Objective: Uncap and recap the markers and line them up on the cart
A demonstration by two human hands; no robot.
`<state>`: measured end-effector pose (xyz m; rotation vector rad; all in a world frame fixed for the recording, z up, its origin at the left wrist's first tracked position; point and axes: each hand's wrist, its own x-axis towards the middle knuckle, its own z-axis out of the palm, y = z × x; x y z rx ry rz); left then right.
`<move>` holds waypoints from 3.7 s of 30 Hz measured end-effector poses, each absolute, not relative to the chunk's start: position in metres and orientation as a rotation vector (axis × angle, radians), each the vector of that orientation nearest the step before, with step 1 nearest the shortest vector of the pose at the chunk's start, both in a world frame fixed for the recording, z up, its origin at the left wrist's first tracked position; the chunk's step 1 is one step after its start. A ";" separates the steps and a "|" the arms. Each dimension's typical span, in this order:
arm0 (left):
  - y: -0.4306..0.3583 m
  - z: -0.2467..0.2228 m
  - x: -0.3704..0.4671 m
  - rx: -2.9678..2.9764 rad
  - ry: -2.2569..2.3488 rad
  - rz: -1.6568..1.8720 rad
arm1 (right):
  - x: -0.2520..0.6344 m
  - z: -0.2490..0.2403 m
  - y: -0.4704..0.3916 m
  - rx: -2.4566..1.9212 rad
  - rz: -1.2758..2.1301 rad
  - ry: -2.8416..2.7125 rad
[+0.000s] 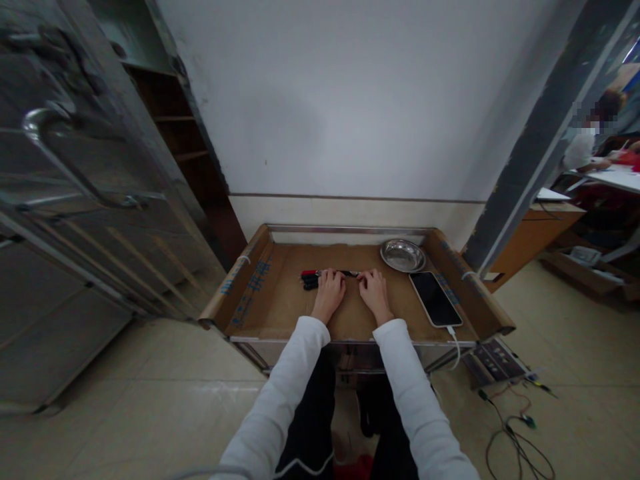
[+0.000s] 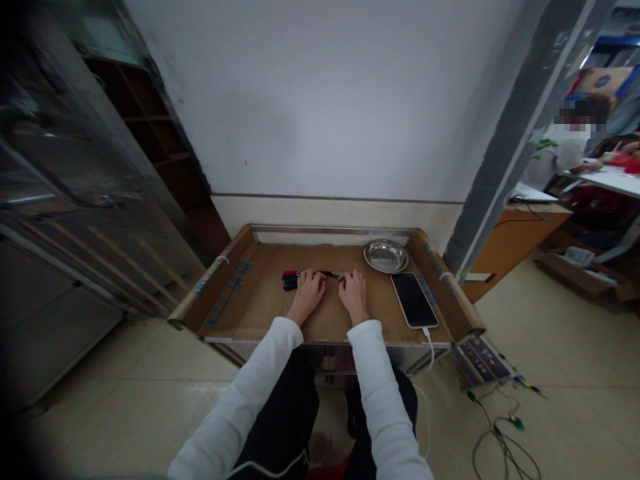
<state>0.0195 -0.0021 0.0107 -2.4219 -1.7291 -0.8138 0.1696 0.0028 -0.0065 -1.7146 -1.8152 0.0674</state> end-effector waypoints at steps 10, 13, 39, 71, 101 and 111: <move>-0.014 0.011 0.013 -2.130 -1.909 -0.836 | 0.169 -0.006 -0.004 -1.715 0.014 -1.852; -0.026 0.014 0.003 -1.939 -2.050 -0.871 | 0.169 -0.009 -0.008 -1.667 0.023 -1.871; -0.010 0.040 0.033 -2.436 -1.696 -2.018 | 0.167 -0.008 -0.006 -1.545 0.160 -1.991; 0.005 0.003 0.009 -2.611 -1.664 -1.274 | 0.171 -0.009 -0.001 -1.300 0.374 -1.562; 0.000 0.006 0.012 -2.753 -1.592 -1.110 | 0.171 -0.006 -0.007 -1.364 0.230 -1.801; -0.002 0.007 0.015 -2.500 -1.676 -0.849 | 0.167 -0.006 -0.009 -1.460 0.161 -1.917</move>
